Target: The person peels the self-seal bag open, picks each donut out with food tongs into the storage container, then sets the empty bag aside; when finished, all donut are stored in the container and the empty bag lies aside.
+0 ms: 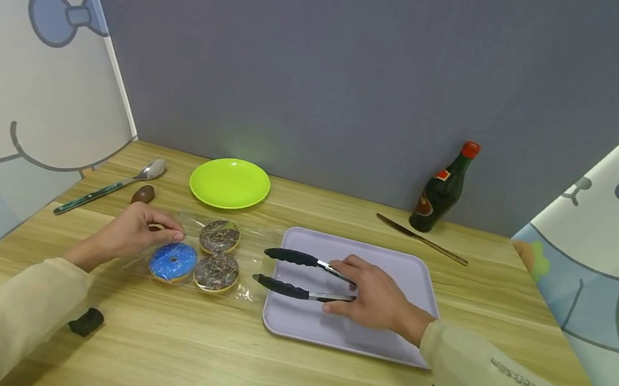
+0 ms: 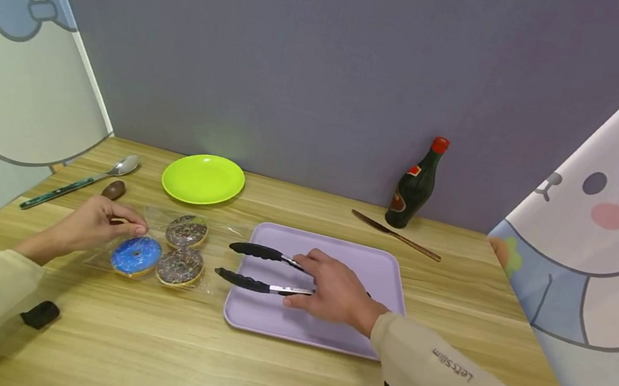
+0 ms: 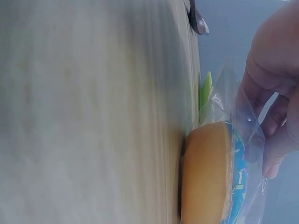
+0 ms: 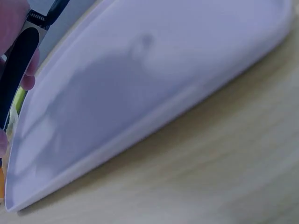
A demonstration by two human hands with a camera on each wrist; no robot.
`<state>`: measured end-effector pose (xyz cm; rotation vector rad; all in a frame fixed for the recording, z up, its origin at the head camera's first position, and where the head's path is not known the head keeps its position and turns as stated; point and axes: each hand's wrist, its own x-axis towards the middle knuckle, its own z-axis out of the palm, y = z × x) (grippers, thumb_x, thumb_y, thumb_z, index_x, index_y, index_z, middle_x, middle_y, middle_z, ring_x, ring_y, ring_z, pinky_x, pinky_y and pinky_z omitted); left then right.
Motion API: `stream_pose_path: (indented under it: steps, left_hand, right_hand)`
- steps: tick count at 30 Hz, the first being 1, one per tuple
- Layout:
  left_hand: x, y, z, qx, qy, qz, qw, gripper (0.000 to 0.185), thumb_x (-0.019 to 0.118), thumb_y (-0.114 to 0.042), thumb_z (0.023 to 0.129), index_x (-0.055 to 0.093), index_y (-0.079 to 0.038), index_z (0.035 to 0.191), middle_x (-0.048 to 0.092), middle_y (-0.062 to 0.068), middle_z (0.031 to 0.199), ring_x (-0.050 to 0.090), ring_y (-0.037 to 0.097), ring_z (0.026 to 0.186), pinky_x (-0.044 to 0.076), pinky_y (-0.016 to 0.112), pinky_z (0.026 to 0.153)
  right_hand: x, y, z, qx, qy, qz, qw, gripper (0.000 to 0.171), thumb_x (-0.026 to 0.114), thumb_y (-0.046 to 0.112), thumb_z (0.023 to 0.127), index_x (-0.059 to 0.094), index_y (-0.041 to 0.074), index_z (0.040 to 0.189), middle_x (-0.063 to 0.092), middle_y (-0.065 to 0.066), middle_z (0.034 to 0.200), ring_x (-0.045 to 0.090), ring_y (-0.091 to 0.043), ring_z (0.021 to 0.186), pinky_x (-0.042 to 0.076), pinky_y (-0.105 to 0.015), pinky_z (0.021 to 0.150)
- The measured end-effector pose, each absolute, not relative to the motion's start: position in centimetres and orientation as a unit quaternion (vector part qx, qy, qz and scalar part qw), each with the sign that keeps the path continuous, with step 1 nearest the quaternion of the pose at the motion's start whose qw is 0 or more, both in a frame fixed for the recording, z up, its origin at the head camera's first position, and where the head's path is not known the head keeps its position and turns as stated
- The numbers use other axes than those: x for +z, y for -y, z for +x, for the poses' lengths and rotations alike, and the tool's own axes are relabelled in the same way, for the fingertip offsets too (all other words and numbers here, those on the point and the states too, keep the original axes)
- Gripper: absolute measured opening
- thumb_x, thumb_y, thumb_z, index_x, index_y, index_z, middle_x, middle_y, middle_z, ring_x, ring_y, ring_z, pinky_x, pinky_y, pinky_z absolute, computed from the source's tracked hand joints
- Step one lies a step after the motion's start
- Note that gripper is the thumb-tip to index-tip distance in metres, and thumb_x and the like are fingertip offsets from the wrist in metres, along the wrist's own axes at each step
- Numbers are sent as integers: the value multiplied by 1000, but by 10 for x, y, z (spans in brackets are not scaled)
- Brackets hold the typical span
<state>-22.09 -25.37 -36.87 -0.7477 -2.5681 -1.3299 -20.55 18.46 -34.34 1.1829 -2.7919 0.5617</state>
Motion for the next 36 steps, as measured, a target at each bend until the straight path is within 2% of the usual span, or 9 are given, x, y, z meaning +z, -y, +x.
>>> stream_pose_path:
  steps: [18,28,36]
  left_hand:
    - [-368,251,-218,-435,865,-239,75,6,68,3,85,74,1,84,70,8,85,62,8,77,53,23,62]
    - [-366,248,-215,-435,870,-220,70,5,70,-3,85,75,-2,86,70,6,86,63,10,79,54,23,65]
    - [-369,250,-216,-418,881,-210,75,5,70,-1,85,75,-3,84,70,3,84,63,10,79,54,23,66]
  right_hand:
    - [-336,-156,-222,135,892,429,-38,71,77,44,77,55,5,132,56,1,111,56,-12,75,45,-27,68]
    - [-336,-146,-228,122,886,444,-47,75,75,48,77,53,5,133,55,-1,112,56,-14,77,45,-28,68]
    - [-338,-136,-228,112,885,449,-41,75,75,48,78,51,4,134,54,-2,112,48,-11,74,42,-27,64]
